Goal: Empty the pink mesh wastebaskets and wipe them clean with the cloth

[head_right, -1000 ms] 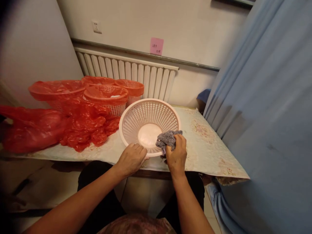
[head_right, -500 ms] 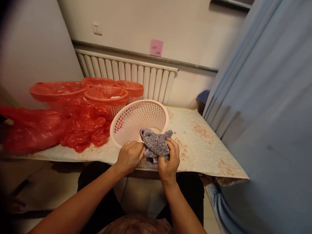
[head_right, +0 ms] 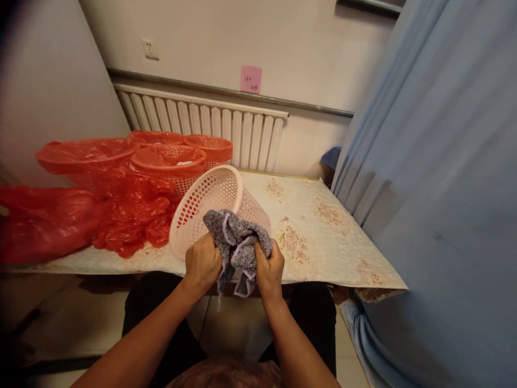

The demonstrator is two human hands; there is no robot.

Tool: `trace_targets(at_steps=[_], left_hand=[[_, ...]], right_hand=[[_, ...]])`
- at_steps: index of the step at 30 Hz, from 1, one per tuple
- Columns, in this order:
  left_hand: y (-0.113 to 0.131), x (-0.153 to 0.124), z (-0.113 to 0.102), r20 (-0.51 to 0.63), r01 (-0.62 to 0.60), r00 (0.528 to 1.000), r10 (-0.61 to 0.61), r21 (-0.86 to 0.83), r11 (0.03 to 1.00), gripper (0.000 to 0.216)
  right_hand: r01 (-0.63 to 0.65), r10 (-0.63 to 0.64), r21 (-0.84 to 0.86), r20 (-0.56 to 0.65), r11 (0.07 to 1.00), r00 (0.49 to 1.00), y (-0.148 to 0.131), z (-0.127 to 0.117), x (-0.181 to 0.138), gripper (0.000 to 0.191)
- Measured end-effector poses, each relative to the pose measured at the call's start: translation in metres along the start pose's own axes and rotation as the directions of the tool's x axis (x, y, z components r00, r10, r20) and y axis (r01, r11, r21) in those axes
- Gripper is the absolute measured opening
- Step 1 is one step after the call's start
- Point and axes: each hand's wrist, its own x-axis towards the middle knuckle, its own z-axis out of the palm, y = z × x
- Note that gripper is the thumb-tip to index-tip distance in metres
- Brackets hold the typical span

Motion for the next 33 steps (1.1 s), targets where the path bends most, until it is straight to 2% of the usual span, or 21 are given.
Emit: trace_targets(at_steps=[4,8,14,21,25,27,30,33], left_hand=[[-0.004,-0.002,0.000,0.040,0.059,0.997,-0.058,-0.012,0.998,0.021],[-0.009,-0.002,0.002,0.096,0.093,0.991,-0.090,-0.035,0.995,0.022],[-0.015,-0.003,0.000,0.093,0.064,0.994,-0.055,-0.096,0.993,0.019],[-0.017,0.004,-0.001,0.081,0.044,0.996,-0.046,0.031,0.999,0.035],[-0.016,0.008,0.002,0.036,0.011,0.999,-0.012,0.029,1.000,0.037],[-0.014,0.008,0.002,0.029,0.009,1.000,-0.010,0.028,1.000,0.037],[-0.011,0.007,0.003,0.030,-0.009,1.000,0.008,0.029,1.000,0.037],[-0.010,0.005,0.004,0.030,-0.021,0.999,0.020,0.033,0.999,0.036]], right_hand=[[-0.145,0.142,0.057,0.054,0.988,0.988,0.002,0.003,0.000,0.047],[-0.185,0.183,0.046,0.053,0.982,0.982,0.001,0.003,0.001,0.052],[-0.175,0.174,0.019,0.034,0.984,0.984,0.008,0.001,0.003,0.053],[-0.147,0.147,0.003,0.004,0.989,0.989,0.020,-0.007,0.010,0.046],[-0.123,0.122,-0.033,-0.025,0.992,0.992,0.024,-0.011,0.016,0.036],[-0.093,0.092,-0.030,-0.039,0.995,0.995,0.023,-0.012,0.019,0.038],[-0.099,0.098,0.003,0.071,0.995,0.993,0.020,-0.014,0.022,0.044],[-0.252,0.233,0.066,0.219,0.965,0.948,0.020,-0.017,0.022,0.027]])
